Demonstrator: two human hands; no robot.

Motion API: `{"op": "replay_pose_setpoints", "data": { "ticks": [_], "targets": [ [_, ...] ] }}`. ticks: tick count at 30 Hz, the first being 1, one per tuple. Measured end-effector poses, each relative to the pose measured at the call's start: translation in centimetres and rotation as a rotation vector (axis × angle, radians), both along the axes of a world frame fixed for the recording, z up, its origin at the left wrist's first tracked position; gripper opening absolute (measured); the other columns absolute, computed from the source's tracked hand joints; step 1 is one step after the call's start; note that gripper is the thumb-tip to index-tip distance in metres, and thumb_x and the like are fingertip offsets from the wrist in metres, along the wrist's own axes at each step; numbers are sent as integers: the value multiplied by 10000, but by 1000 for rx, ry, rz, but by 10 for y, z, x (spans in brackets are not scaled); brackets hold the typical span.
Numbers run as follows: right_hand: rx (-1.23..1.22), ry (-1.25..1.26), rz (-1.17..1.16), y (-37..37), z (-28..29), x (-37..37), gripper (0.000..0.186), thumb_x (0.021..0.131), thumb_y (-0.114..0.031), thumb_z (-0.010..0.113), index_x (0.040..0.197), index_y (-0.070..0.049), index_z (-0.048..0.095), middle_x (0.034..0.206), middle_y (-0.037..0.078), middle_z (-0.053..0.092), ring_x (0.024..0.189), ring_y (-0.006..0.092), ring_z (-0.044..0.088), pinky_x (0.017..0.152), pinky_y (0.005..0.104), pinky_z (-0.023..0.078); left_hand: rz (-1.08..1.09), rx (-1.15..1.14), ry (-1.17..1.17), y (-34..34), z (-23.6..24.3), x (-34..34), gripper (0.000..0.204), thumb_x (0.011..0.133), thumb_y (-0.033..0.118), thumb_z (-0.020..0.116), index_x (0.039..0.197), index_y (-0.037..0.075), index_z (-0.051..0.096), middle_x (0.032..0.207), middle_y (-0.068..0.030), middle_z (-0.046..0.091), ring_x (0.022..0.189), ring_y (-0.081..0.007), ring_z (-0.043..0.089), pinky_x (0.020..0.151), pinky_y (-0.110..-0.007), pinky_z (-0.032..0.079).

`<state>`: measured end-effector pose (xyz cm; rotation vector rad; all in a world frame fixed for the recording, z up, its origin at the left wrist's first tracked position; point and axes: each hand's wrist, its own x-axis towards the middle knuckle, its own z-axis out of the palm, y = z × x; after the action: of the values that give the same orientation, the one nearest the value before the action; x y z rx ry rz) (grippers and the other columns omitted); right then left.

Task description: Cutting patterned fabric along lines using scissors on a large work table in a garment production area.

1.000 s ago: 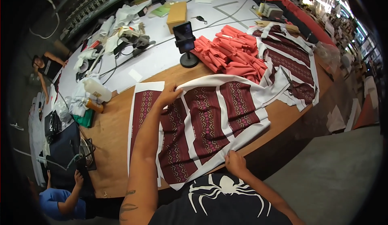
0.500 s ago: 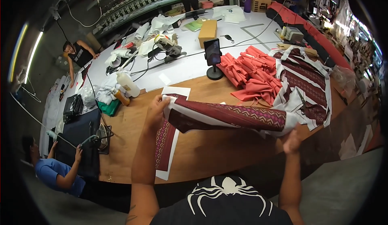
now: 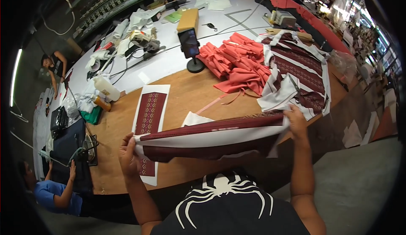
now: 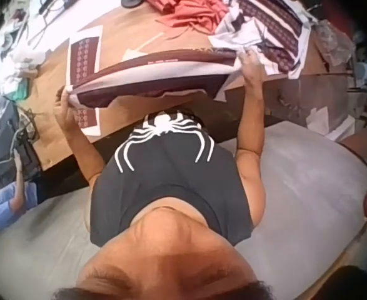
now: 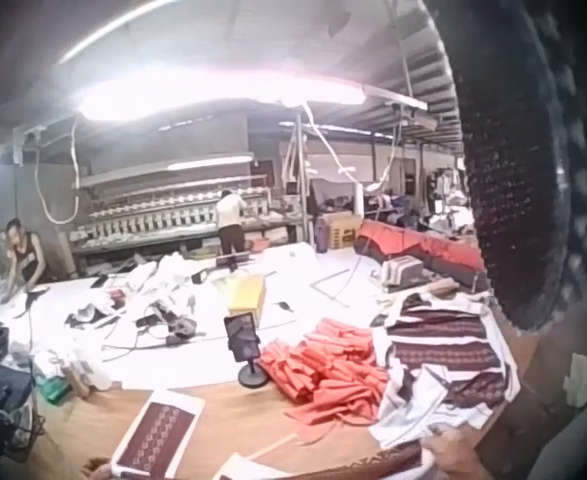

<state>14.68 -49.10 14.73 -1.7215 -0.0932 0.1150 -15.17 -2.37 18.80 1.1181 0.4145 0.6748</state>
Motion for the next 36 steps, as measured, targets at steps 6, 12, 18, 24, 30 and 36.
{"op": "replay_pose_setpoints", "data": {
  "ticks": [6, 12, 18, 24, 30, 36],
  "targets": [
    [-228, 187, -104, 7, -162, 38, 265, 915, -235, 640, 1041, -4, 609, 929, 14, 628, 811, 118, 566, 723, 279, 476, -79, 126, 430, -2, -118, 38, 253, 987, 133, 590, 1178, -32, 582, 994, -57, 638, 867, -103, 604, 790, -235, 493],
    [-798, -310, -132, 50, -102, -31, 346, 827, -236, 663, 1064, -3, 566, 1019, 229, 607, 1017, 434, 554, 877, 510, 463, -16, 187, 536, 7, -150, 19, 266, 987, 152, 593, 1176, -35, 599, 994, -45, 640, 844, -83, 588, 767, -225, 482],
    [-981, -284, -35, 49, -150, -32, 237, 873, -214, 602, 967, 4, 604, 1002, 229, 640, 944, 432, 607, 816, 501, 489, -141, 106, 569, 9, -141, 32, 264, 957, 131, 644, 1172, -14, 596, 942, -1, 624, 743, -33, 545, 647, -174, 424],
    [-381, 66, 70, -6, -125, 0, 290, 962, -256, 599, 920, 29, 635, 787, 118, 654, 755, 244, 659, 658, 381, 510, -148, 51, 561, 14, -125, 30, 262, 949, 114, 652, 1171, -13, 593, 935, 3, 623, 728, -31, 550, 627, -171, 423],
    [594, 415, 65, -32, -47, 2, 110, 961, -125, 617, 895, -58, 562, 853, 24, 627, 787, 102, 611, 751, 240, 495, -209, 38, 411, 34, -95, 30, 225, 983, 138, 617, 1167, 13, 580, 1001, -50, 646, 858, -119, 627, 789, -252, 508],
    [589, 174, 112, -31, 11, 11, 204, 909, -9, 638, 1101, -10, 569, 954, 66, 666, 857, 128, 647, 792, 252, 520, -269, 133, 260, 59, -26, 45, 219, 1006, 140, 580, 1183, 10, 592, 1058, -75, 647, 965, -148, 625, 887, -295, 500]
  ]
}}
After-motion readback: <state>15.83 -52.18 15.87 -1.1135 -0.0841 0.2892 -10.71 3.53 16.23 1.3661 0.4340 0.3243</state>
